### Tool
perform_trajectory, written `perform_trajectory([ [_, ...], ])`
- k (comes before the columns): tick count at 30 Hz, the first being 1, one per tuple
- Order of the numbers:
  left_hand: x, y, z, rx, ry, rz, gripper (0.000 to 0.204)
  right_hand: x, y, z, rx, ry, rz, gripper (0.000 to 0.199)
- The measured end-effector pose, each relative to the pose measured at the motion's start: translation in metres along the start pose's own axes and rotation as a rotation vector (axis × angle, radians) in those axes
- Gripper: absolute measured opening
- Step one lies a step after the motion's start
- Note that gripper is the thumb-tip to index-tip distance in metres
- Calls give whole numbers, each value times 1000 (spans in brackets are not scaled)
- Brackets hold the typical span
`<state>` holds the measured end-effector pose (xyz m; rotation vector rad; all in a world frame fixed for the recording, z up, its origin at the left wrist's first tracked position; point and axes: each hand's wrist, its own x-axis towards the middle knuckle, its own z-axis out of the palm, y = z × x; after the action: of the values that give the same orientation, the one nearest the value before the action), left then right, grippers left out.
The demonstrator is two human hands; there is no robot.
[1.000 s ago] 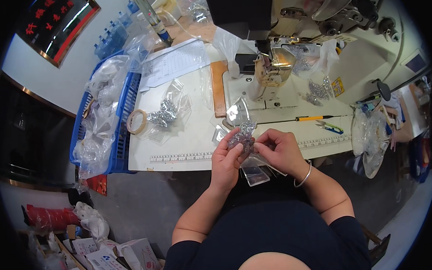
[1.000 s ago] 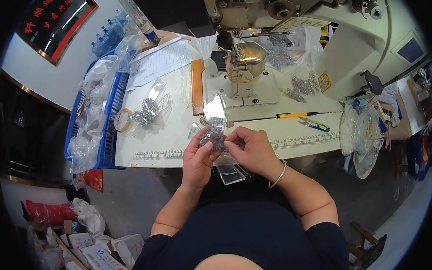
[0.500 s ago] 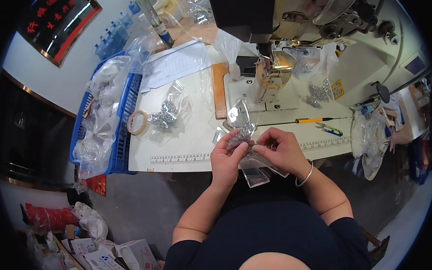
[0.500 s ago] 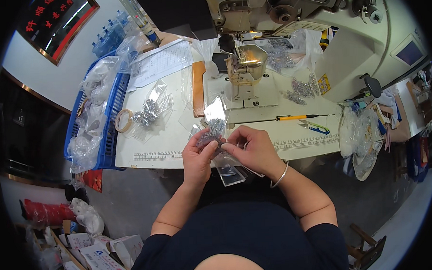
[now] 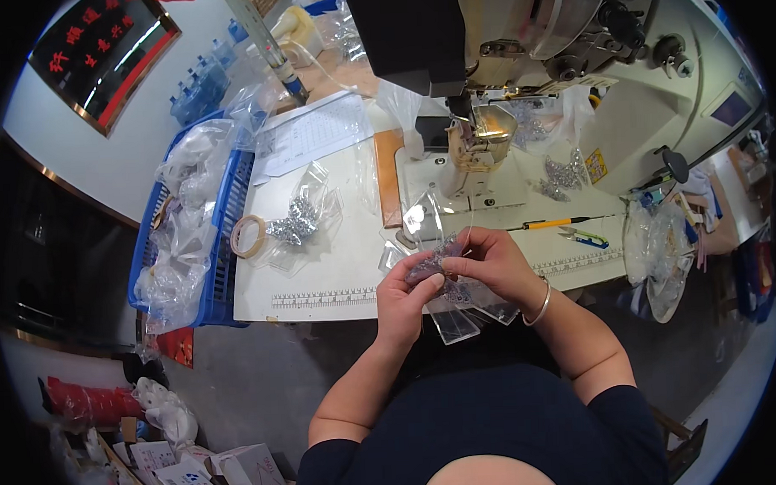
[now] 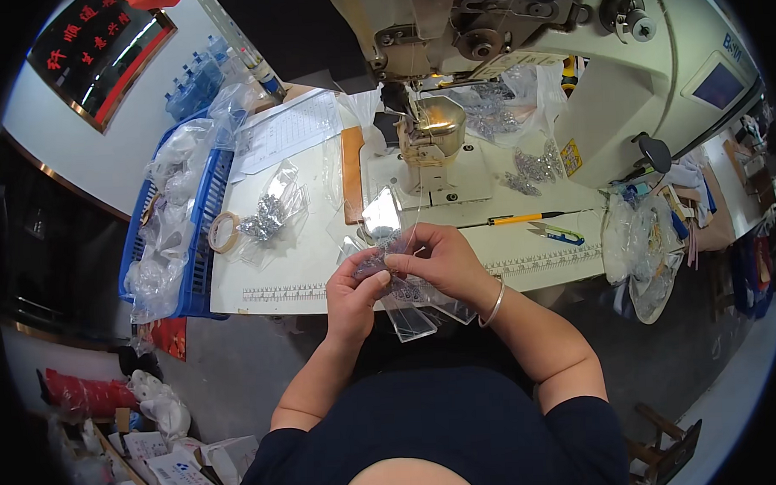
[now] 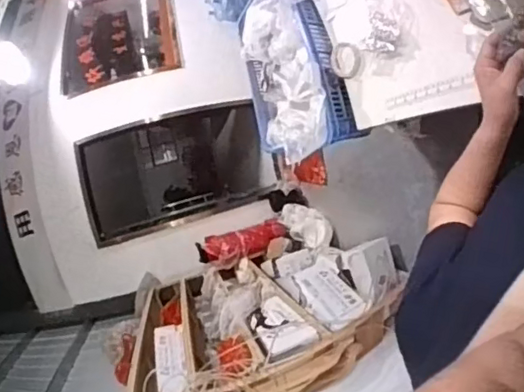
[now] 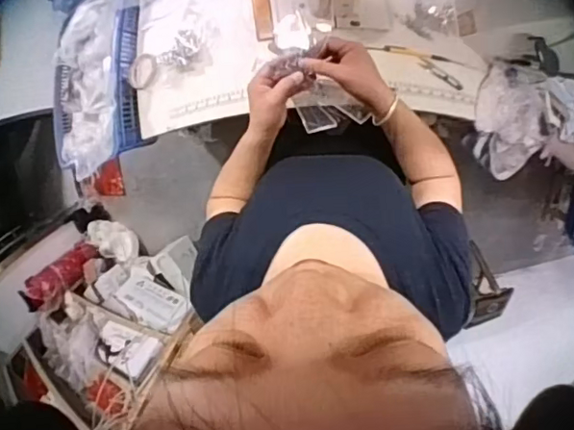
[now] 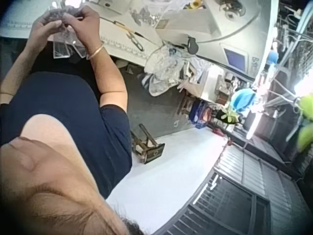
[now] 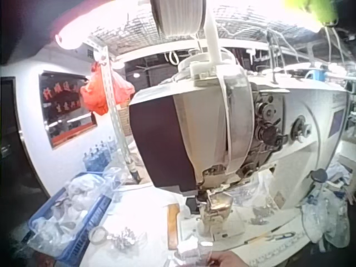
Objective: The person uses a sewing machine to stitch small, shiny, star-shaped decorations onto clear plastic sheets. They repeatedly pick up a plastic sheet, align a decoration under the needle, sew it in place, and then inspect the finished item before moving to the next one.
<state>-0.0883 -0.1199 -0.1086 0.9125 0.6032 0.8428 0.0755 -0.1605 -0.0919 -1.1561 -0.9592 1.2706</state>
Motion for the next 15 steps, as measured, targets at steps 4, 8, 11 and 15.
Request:
perform_trajectory([
  [4, 6, 14, 2, 384, 35, 388, 31, 3, -13, 3, -334, 144, -327, 28],
  [8, 22, 48, 3, 1008, 60, 1309, 24, -7, -37, 2, -460, 16, -153, 50],
  [11, 24, 61, -3, 1277, -56, 1574, 20, -25, -32, 16, 326, -318, -46, 75],
  [15, 17, 49, -4, 1428, -54, 1573, 16, -29, -14, 32, 494, -180, -176, 58],
])
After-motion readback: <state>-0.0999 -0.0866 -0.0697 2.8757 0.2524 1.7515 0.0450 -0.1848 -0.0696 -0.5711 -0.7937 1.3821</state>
